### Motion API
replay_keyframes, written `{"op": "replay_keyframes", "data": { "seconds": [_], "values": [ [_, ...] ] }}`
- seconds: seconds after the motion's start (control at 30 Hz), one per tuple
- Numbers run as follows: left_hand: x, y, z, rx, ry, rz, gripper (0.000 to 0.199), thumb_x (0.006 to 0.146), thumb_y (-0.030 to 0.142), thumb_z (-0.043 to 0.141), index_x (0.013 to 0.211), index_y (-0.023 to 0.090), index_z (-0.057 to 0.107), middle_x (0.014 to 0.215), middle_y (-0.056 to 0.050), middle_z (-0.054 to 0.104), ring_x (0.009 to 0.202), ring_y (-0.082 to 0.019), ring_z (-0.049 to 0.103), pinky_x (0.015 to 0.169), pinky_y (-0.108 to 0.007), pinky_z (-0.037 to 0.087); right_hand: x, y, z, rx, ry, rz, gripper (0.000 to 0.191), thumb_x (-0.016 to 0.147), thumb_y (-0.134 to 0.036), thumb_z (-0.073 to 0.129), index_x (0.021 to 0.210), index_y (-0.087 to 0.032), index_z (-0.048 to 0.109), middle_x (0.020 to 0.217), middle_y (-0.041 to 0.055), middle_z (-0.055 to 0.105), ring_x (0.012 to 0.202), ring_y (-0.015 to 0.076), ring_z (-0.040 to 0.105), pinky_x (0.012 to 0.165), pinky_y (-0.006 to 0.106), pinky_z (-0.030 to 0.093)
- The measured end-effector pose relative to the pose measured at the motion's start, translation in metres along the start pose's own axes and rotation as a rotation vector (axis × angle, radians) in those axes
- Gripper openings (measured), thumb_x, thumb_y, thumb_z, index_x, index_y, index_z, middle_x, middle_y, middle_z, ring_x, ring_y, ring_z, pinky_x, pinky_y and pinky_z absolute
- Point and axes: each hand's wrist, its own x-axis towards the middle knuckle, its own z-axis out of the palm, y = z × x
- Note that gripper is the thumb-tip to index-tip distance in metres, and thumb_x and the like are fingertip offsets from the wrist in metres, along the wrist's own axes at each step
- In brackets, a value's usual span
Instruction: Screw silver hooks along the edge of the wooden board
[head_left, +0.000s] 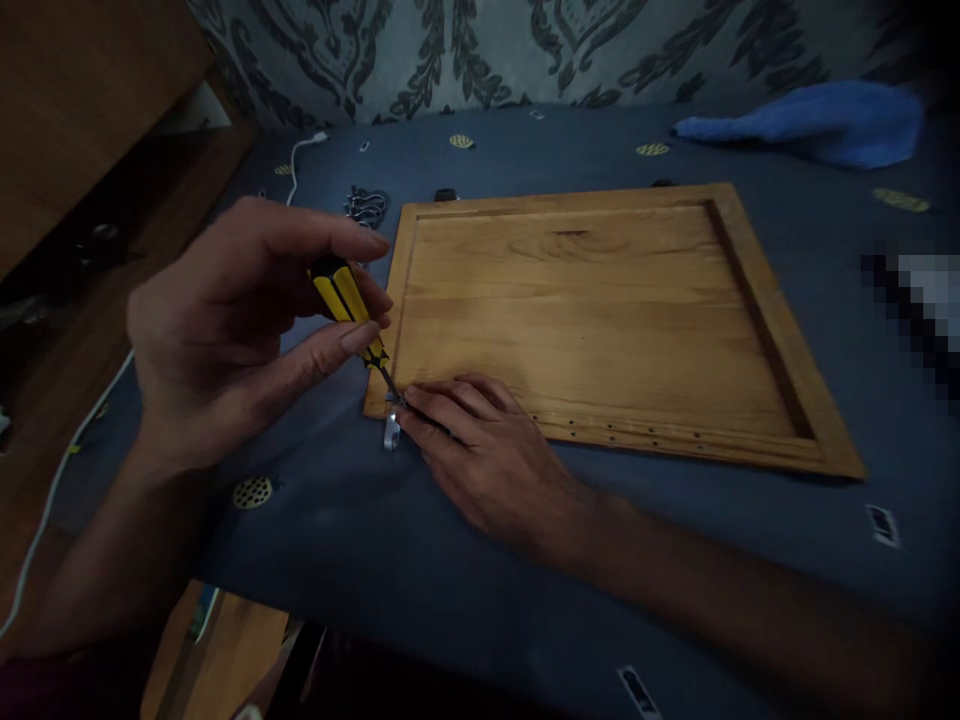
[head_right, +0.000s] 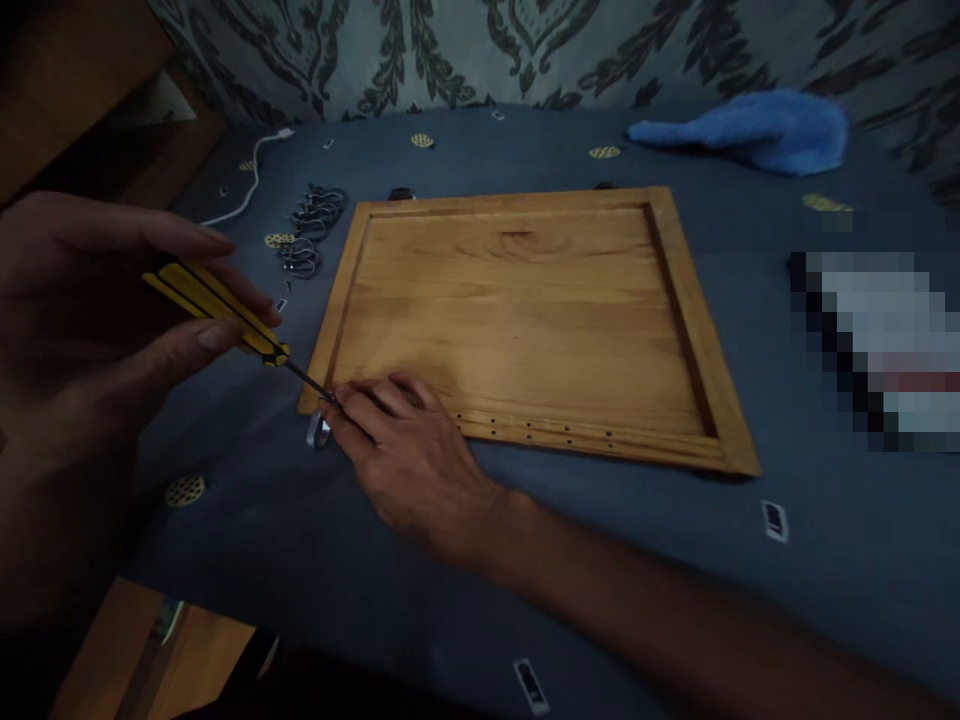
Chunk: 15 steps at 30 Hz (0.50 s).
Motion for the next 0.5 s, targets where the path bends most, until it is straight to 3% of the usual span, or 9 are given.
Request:
{"op": "replay_keyframes", "data": {
  "seconds": [0.23,0.37,0.5],
  "values": [
    [0.0004,-0.0049,-0.0026,0.149,0.011,0.044,0.048,0.075,0.03,0.091,0.121,0.037,0.076,0.096,-0.002,0.074,0.082,-0.025,0.072,0.054,-0.035,0.061,-0.0011,0.0007,0.0004,-0.001,-0.018,-0.005,0.035,0.103,-0.012,0.046,0.131,-0.008,0.067,0.127,0.0146,0.072,0.117,0.0269,0.062,0.102,0.045,0.048],
    [-0.0015,-0.005,-0.0018,0.1,0.044,0.02,0.056,0.077,0.02,0.089,0.127,0.04,0.072,0.108,-0.001,0.074,0.085,-0.023,0.074,0.068,-0.039,0.069,-0.0004,0.0003,0.0001,0.003,-0.025,0.002,0.035,0.104,-0.013,0.045,0.13,-0.009,0.067,0.128,0.0144,0.073,0.118,0.0265,0.061,0.102,0.045,0.048],
    [-0.0023,-0.0025,-0.0011,-0.008,-0.002,-0.004,0.058,0.08,0.011,0.084,0.129,0.04,0.069,0.116,0.001,0.071,0.085,-0.02,0.076,0.076,-0.038,0.072,0.0002,0.0001,0.0002,-0.004,-0.01,0.002,0.034,0.105,-0.014,0.044,0.127,-0.008,0.069,0.125,0.0139,0.074,0.118,0.0254,0.062,0.104,0.043,0.047]
  ]
}}
